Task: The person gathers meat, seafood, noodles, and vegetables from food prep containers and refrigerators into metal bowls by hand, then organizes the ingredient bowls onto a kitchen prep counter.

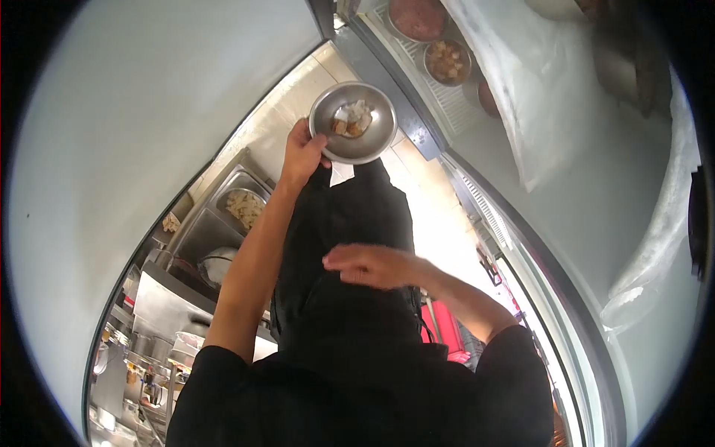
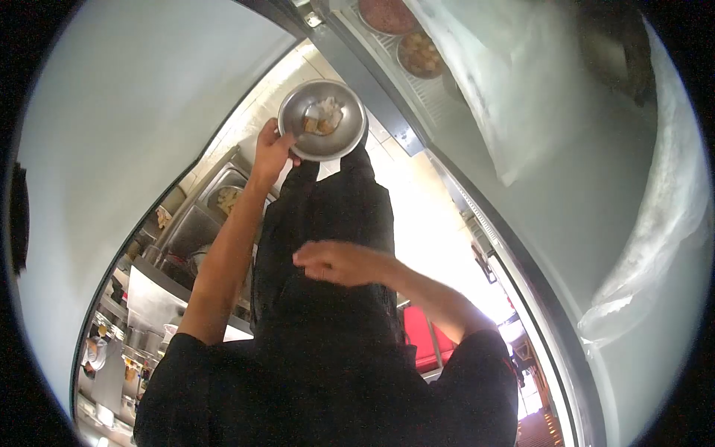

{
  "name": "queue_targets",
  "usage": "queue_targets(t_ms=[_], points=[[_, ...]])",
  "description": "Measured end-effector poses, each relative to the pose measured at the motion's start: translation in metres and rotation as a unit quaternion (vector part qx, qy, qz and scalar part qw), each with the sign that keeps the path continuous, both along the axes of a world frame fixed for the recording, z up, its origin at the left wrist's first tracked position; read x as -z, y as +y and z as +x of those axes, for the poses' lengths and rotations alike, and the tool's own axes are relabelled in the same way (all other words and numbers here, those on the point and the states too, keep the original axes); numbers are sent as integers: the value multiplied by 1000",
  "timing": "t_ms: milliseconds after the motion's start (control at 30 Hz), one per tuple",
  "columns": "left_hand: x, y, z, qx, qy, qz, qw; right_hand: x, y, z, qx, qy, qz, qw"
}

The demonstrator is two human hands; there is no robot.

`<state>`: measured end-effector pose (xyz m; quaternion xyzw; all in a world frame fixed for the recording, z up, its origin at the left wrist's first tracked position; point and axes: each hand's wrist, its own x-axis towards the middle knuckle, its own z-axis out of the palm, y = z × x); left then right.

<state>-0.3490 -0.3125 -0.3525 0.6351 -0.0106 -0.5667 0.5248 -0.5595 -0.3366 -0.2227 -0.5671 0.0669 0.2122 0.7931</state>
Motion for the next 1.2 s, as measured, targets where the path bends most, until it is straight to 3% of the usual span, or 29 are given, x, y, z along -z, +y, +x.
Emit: queue_targets(t_ms=[200,467,567,633,700,767,800,833,867,933,1000,1067,1133,1167,1200], points=[[-22,26,10,6,2,45,999,-11,22,-12,-16,-16,30,999],[-17,36,3,-23,64,0,998,-10,16,-3,-21,-5,59,998],[-20,30,3,-30,72,-5,997,-3,16,0,30,19,85,996],[-23,24,3,-26,66,-4,997,-9,-44,27,2,124,7,992],[-24,19,4,-16,51,2,999,39,-102,32,160,154,-220,950],[-18,14,6,-20,31,5,999,132,-183,26,344,124,-433,824],[-14,12,5,-22,21,7,1000,102,-224,66,398,136,-525,740],[-13,10,6,-22,19,3,1000,127,-262,76,359,157,-606,692],[-11,7,7,-21,16,-2,1000,166,-295,88,352,96,-696,619],[-13,2,10,-14,7,-3,1000,171,-310,105,325,56,-739,587],[-22,-7,14,-1,-4,0,1000,98,-298,146,293,101,-663,682],[-28,-9,15,2,-8,-1,1000,132,-301,137,279,24,-713,642],[-35,-14,14,5,-10,-10,1000,175,-296,125,314,72,-750,577],[-40,-14,14,4,-12,-11,1000,123,-267,133,335,144,-708,605],[-44,-14,14,3,-14,-9,1000,79,-248,125,338,106,-699,621]])
